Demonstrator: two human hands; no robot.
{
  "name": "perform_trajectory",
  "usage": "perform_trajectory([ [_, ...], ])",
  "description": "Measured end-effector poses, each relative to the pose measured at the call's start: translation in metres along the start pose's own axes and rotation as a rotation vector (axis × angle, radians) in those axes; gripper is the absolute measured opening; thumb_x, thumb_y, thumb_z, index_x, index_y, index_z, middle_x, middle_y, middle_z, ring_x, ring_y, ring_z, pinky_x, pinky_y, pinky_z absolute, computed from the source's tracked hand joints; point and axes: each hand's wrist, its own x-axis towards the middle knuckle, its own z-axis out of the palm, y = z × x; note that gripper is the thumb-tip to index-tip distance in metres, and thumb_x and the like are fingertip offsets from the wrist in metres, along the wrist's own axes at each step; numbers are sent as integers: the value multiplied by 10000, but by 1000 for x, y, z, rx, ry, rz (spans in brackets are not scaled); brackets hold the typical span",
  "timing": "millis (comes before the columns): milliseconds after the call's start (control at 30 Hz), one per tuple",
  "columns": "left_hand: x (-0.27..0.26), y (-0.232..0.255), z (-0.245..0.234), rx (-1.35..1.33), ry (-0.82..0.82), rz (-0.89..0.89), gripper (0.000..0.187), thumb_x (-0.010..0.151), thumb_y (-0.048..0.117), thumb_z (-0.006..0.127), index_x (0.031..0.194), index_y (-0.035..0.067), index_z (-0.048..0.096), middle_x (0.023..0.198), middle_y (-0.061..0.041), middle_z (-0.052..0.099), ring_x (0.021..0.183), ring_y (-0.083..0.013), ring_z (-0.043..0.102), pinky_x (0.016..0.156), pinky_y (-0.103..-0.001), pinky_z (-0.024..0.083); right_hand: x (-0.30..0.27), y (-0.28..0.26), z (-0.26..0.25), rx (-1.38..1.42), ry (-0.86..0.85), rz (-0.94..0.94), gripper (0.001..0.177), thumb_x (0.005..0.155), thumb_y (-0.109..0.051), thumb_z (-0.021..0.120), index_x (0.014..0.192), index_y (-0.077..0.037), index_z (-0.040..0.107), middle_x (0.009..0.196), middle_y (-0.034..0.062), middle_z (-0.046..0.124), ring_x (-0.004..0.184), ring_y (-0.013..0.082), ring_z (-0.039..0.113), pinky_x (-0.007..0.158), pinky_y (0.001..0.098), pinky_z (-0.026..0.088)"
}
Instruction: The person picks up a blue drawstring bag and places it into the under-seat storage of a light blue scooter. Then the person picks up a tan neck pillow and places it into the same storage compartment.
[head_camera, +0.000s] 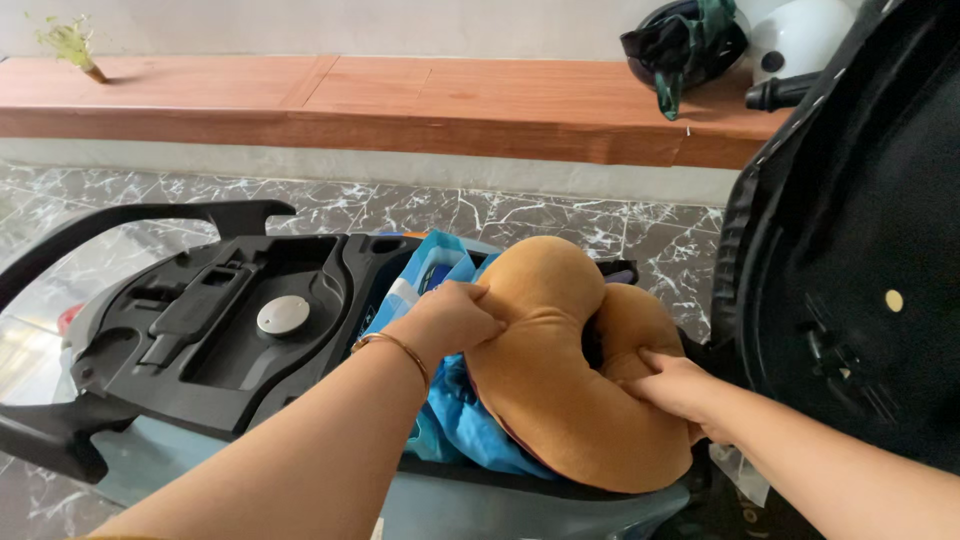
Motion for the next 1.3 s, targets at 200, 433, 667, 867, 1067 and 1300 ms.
perform_trajectory([
  [200,-12,8,20,163,77,-126,661,803,434,721,1437,321,572,1413,-120,571,1312,-301,558,1073,-407,484,45,16,6,-68,-14,-2,912,877,-419,728,1641,-389,231,1551,58,547,1311,301,622,1020,542,550],
  [433,-21,26,37,284,35,-141,574,817,497,701,1339,265,644,1392,-132,564,1277,-324,576,1037,-416,506,94,48,5,-210,72,-196,889,836,-311,771,1608,-375,333,1537,21,586,1353,200,605,1106,336,481],
  [667,-34,29,31,279,33,-161,701,766,594,751,1379,286,607,1406,-118,552,1298,-330,557,1057,-428,493,70,29,-3,-249,257,-193,776,768,-277,831,1491,-252,552,1496,73,620,1342,232,615,1120,354,493],
  [867,-40,25,27,219,44,-178,704,777,604,750,1385,280,604,1416,-112,545,1314,-322,549,1059,-440,496,7,-54,20,-157,392,-410,1013,802,-511,740,1643,-365,193,1649,214,194,1521,402,261,1212,495,301],
  [1067,-44,3,8,132,18,-30,668,712,564,793,1257,185,720,1348,-133,648,1282,-312,596,1062,-408,499,-37,-85,43,-425,31,-422,1257,646,-619,848,1633,-499,79,1693,232,24,1569,396,163,1233,449,312],
  [1300,-69,-7,-21,328,339,-317,886,601,589,940,1279,98,650,1356,-129,497,1264,-326,501,994,-412,499,-17,-85,43,-393,-46,-439,1321,586,-487,934,1631,-369,134,1636,142,359,1531,279,339,1213,393,348],
])
